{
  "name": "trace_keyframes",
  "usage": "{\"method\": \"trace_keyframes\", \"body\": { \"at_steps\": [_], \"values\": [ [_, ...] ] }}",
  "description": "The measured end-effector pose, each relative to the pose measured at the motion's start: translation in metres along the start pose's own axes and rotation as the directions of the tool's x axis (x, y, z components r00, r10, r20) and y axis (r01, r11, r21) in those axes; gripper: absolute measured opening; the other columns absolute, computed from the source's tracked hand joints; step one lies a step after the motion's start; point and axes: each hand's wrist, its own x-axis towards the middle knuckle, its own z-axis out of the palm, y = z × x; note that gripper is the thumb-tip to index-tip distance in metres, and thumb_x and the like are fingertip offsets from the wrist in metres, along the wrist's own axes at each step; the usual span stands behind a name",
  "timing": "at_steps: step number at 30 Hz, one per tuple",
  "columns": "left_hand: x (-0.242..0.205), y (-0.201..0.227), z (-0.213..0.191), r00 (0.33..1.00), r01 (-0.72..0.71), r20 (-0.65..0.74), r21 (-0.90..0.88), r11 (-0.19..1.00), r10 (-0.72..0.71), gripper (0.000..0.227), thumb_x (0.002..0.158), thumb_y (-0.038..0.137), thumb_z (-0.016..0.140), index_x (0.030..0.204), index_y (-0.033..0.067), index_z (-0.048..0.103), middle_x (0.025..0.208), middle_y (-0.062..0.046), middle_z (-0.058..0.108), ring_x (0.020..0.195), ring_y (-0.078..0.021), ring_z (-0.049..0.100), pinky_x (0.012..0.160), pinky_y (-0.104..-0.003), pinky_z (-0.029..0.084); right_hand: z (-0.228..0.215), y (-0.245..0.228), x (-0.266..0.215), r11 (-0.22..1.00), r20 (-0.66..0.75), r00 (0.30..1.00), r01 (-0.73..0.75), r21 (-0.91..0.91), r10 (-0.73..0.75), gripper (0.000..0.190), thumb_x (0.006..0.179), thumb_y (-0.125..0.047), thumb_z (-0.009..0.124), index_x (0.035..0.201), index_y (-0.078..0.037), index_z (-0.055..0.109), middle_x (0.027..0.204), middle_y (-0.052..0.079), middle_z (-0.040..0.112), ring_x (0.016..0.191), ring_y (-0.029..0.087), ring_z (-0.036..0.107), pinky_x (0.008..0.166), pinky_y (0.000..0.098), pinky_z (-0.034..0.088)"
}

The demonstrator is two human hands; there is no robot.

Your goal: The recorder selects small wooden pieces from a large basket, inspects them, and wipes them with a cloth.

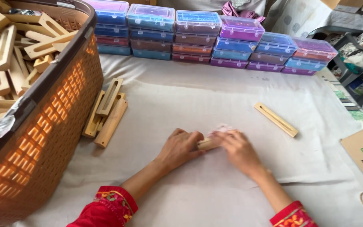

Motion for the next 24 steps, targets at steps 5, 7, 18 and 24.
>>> {"method": "trace_keyframes", "body": {
  "at_steps": [5, 7, 18, 24],
  "values": [
    [-0.002, -0.013, 0.010, 0.995, -0.102, -0.013, 0.044, 0.994, 0.102, 0.028, 0.094, 0.030, 0.072, 0.111, 0.0122, 0.057, 0.082, -0.002, 0.074, 0.077, -0.0218, 0.070, 0.090, -0.038, 0.049, -0.014, -0.001, -0.004, 0.992, -0.117, 0.988, -0.091, 0.091, 0.101, 0.039, 0.089, -0.001, 0.065, 0.126, -0.011, 0.070, 0.128, -0.001, 0.071, 0.110, 0.020, 0.063, 0.100, 0.0367, 0.050],
    [-0.003, -0.019, 0.015, 0.998, -0.053, -0.045, 0.002, 0.999, 0.053, 0.024, 0.096, 0.026, 0.069, 0.113, 0.0129, 0.058, 0.081, 0.000, 0.074, 0.076, -0.0216, 0.070, 0.087, -0.037, 0.051, -0.012, -0.012, 0.000, 0.991, -0.162, 0.982, -0.077, 0.111, 0.094, 0.039, 0.089, -0.002, 0.066, 0.127, -0.011, 0.070, 0.128, -0.001, 0.071, 0.110, 0.018, 0.063, 0.103, 0.0361, 0.050],
    [0.001, 0.006, -0.004, 0.996, -0.089, 0.009, 0.176, 0.980, 0.089, 0.041, 0.082, 0.047, 0.079, 0.098, 0.0100, 0.067, 0.097, -0.003, 0.069, 0.089, -0.0204, 0.067, 0.092, -0.043, 0.044, 0.008, 0.001, -0.006, 1.000, -0.035, 0.999, 0.000, -0.020, -0.001, 0.040, 0.086, -0.003, 0.067, 0.126, -0.007, 0.068, 0.122, 0.009, 0.071, 0.115, 0.026, 0.063, 0.102, 0.0426, 0.050],
    [0.001, -0.001, -0.002, 0.993, -0.117, -0.018, 0.100, 0.988, 0.119, 0.044, 0.083, 0.031, 0.076, 0.120, 0.0130, 0.061, 0.110, -0.003, 0.071, 0.105, -0.0215, 0.066, 0.100, -0.042, 0.041, -0.004, -0.032, 0.013, 0.990, -0.016, 0.993, 0.116, 0.085, -0.115, 0.033, 0.086, -0.008, 0.066, 0.119, -0.003, 0.065, 0.107, 0.014, 0.070, 0.106, 0.033, 0.066, 0.092, 0.0472, 0.053]
  ]
}}
